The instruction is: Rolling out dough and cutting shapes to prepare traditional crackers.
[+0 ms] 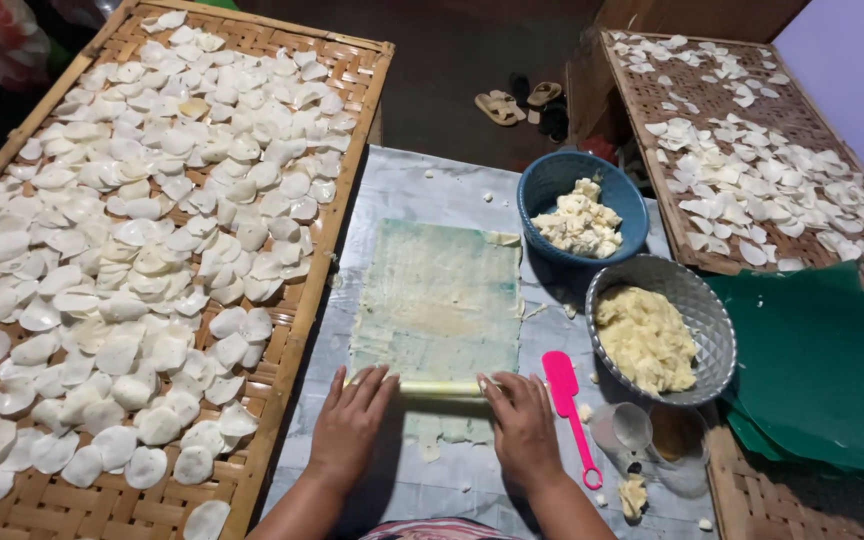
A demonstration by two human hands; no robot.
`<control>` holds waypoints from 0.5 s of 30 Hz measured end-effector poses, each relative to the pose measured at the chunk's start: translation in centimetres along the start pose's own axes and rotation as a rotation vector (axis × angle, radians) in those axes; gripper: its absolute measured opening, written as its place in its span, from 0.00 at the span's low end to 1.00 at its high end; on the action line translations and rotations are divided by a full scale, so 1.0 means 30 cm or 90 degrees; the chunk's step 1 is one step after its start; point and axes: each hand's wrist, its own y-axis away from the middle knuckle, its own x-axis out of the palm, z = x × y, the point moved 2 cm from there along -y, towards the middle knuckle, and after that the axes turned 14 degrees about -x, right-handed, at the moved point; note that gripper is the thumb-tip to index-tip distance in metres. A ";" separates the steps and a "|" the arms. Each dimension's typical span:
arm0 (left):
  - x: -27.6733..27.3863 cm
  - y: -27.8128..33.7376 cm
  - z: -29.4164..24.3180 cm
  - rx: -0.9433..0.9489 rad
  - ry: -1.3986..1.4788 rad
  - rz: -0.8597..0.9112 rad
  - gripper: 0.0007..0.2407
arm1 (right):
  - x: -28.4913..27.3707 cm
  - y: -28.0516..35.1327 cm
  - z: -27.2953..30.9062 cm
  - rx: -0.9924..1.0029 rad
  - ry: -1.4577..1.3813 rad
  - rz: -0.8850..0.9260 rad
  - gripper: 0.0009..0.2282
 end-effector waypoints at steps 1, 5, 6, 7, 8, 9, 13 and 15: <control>0.053 -0.017 0.005 0.002 0.013 0.023 0.23 | 0.029 -0.016 -0.012 0.023 0.019 0.042 0.23; 0.202 -0.100 0.029 0.013 -0.110 -0.021 0.33 | 0.198 -0.051 -0.117 0.089 0.059 0.229 0.33; 0.226 -0.137 0.035 -0.021 -0.091 0.025 0.33 | 0.214 -0.082 -0.142 0.096 0.071 0.240 0.32; 0.249 -0.167 0.041 -0.056 -0.072 0.070 0.33 | 0.231 -0.109 -0.162 0.104 0.082 0.251 0.32; 0.188 -0.233 0.018 -0.054 -0.072 0.071 0.33 | 0.219 -0.162 -0.175 0.106 0.082 0.251 0.32; 0.139 -0.297 0.000 -0.106 -0.062 0.185 0.32 | 0.212 -0.212 -0.190 0.137 0.066 0.302 0.31; 0.163 -0.474 0.015 -0.204 -0.063 0.360 0.32 | 0.265 -0.330 -0.280 0.164 0.078 0.300 0.31; 0.158 -0.525 0.021 -0.203 -0.060 0.347 0.33 | 0.288 -0.344 -0.296 0.156 0.094 0.232 0.31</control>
